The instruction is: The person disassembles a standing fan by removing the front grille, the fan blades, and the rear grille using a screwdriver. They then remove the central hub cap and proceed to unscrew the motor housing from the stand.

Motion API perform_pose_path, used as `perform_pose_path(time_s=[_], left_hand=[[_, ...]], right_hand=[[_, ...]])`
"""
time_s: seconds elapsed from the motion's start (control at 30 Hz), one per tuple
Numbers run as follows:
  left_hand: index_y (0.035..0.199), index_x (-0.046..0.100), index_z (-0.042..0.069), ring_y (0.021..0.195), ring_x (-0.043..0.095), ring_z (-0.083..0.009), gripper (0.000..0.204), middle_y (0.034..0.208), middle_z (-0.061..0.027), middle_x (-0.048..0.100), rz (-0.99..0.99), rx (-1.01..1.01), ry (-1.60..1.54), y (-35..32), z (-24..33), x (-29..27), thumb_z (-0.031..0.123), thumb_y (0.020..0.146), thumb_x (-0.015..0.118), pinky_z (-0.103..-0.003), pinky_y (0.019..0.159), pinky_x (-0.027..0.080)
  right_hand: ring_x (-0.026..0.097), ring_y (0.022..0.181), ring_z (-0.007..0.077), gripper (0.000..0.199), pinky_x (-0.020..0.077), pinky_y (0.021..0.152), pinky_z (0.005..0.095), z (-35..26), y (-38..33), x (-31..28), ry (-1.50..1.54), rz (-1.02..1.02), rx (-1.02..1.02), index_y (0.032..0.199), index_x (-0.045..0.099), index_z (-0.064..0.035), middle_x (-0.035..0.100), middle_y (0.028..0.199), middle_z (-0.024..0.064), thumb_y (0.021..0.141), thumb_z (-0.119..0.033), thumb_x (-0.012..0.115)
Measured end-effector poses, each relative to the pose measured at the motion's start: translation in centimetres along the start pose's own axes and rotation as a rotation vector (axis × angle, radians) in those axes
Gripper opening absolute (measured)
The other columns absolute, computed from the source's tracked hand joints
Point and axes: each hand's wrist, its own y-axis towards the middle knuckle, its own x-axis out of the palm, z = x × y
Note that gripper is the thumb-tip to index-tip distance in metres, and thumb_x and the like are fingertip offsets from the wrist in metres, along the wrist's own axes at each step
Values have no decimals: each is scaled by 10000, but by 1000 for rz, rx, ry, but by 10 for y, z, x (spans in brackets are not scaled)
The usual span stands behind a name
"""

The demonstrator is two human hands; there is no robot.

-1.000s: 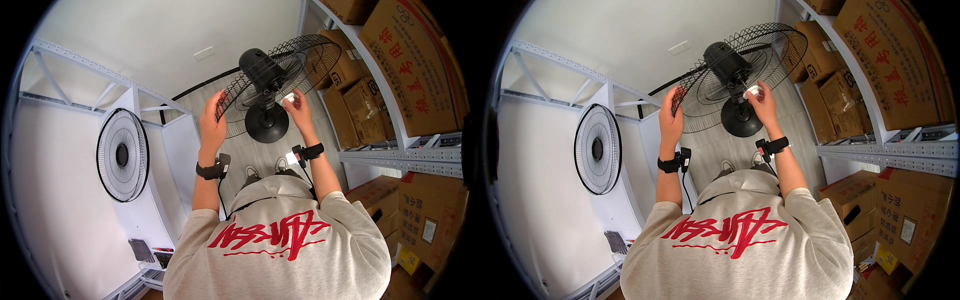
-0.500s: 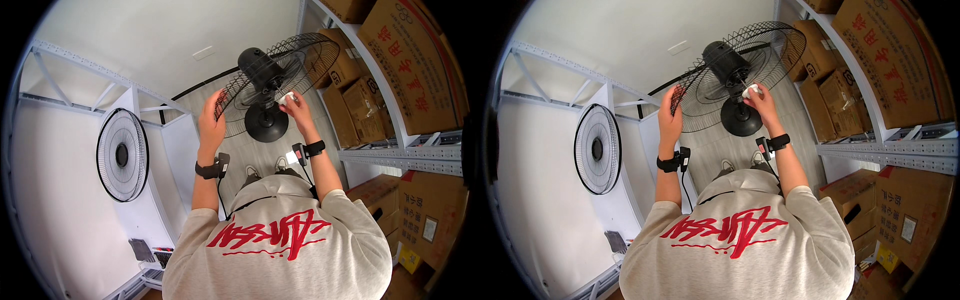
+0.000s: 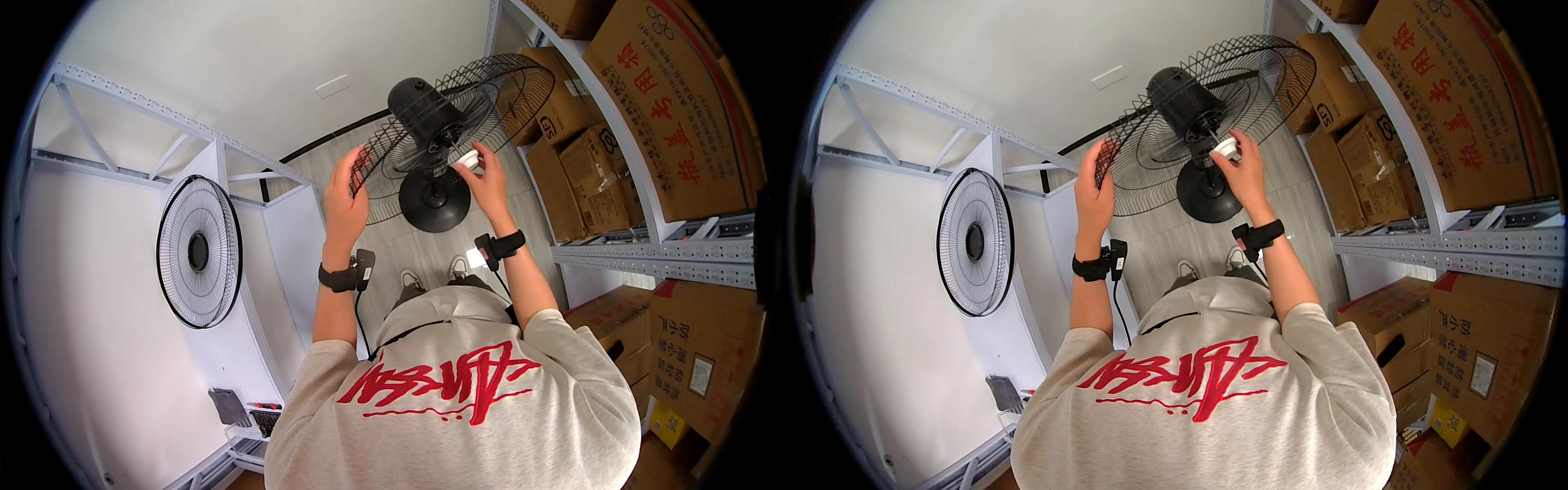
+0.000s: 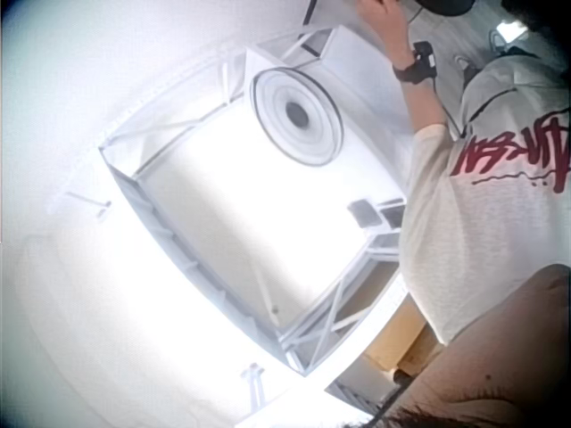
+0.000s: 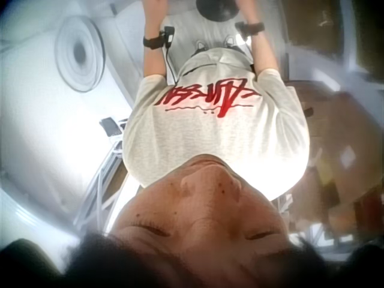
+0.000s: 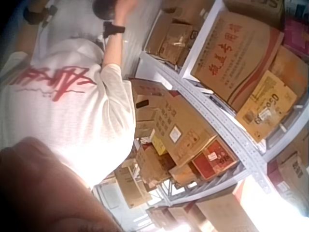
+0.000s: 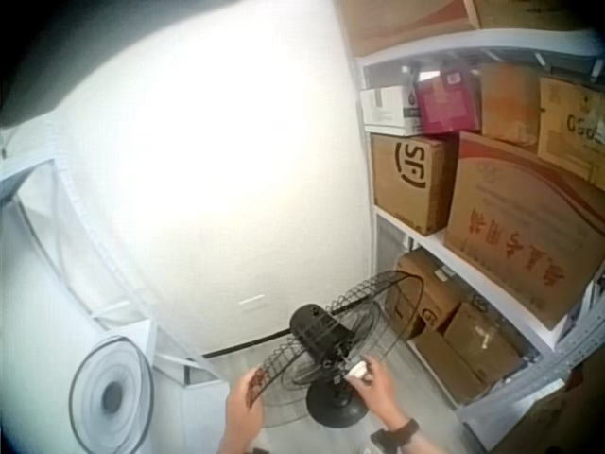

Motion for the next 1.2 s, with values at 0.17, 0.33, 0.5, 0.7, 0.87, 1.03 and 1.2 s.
perform_pose_path(time_s=[0.17, 0.33, 0.5, 0.7, 0.87, 1.03, 1.2], left_hand=[[1359, 491, -7, 1215, 586, -230, 499, 1314, -151, 587, -32, -10, 13, -1, 0, -2, -143, 884, 423, -328, 1045, 428], [1356, 494, -6, 1210, 589, -225, 494, 1310, -147, 591, -32, -34, 14, -2, 1, -2, -140, 885, 425, -326, 1040, 432], [1357, 493, -6, 1205, 592, -222, 495, 1303, -146, 597, -38, -49, 8, 0, 5, -3, -136, 884, 428, -323, 1037, 432], [1361, 491, -6, 1208, 590, -222, 507, 1304, -148, 596, -30, -6, 35, 1, 1, -1, -142, 877, 425, -323, 1041, 429], [1361, 488, -13, 1215, 586, -222, 510, 1304, -149, 595, -38, -32, -5, -1, -2, -3, -147, 875, 417, -324, 1046, 426], [1364, 481, -16, 1230, 578, -224, 517, 1309, -153, 590, -45, -37, -15, 0, -2, -1, -158, 872, 405, -327, 1056, 422], [1370, 477, -16, 1233, 576, -231, 523, 1312, -153, 586, -46, -36, -6, -1, -4, -1, -161, 873, 402, -331, 1062, 419]], right_hand=[[684, 889, 246, 532, 579, 808, 312, 8, 10, -7, 612, -90, 613, 1382, 464, -39, 624, 1165, 166, 943, -262, 663], [684, 912, 242, 601, 573, 797, 313, -10, -2, 3, -48, 95, -6, 1401, 424, 9, 637, 1150, 172, 958, -337, 635], [677, 947, 271, 669, 573, 808, 325, -1, 4, -2, 0, -40, 143, 1427, 409, -5, 636, 1168, 188, 932, -376, 665], [652, 1021, 275, 682, 572, 796, 322, 8, 7, -1, 174, -24, 309, 1403, 443, -8, 593, 1242, 203, 892, -369, 714], [615, 1110, 245, 648, 571, 780, 318, -12, -2, 2, -202, 55, -149, 1369, 465, 11, 511, 1346, 201, 886, -331, 731], [687, 893, 228, 594, 582, 712, 316, 6, 4, 2, 69, 15, 159, 1322, 491, 25, 629, 1120, 198, 903, -332, 714], [703, 744, 205, 570, 585, 670, 303, 9, 9, -2, 600, -94, 594, 1316, 490, 22, 670, 960, 197, 964, -413, 603]])
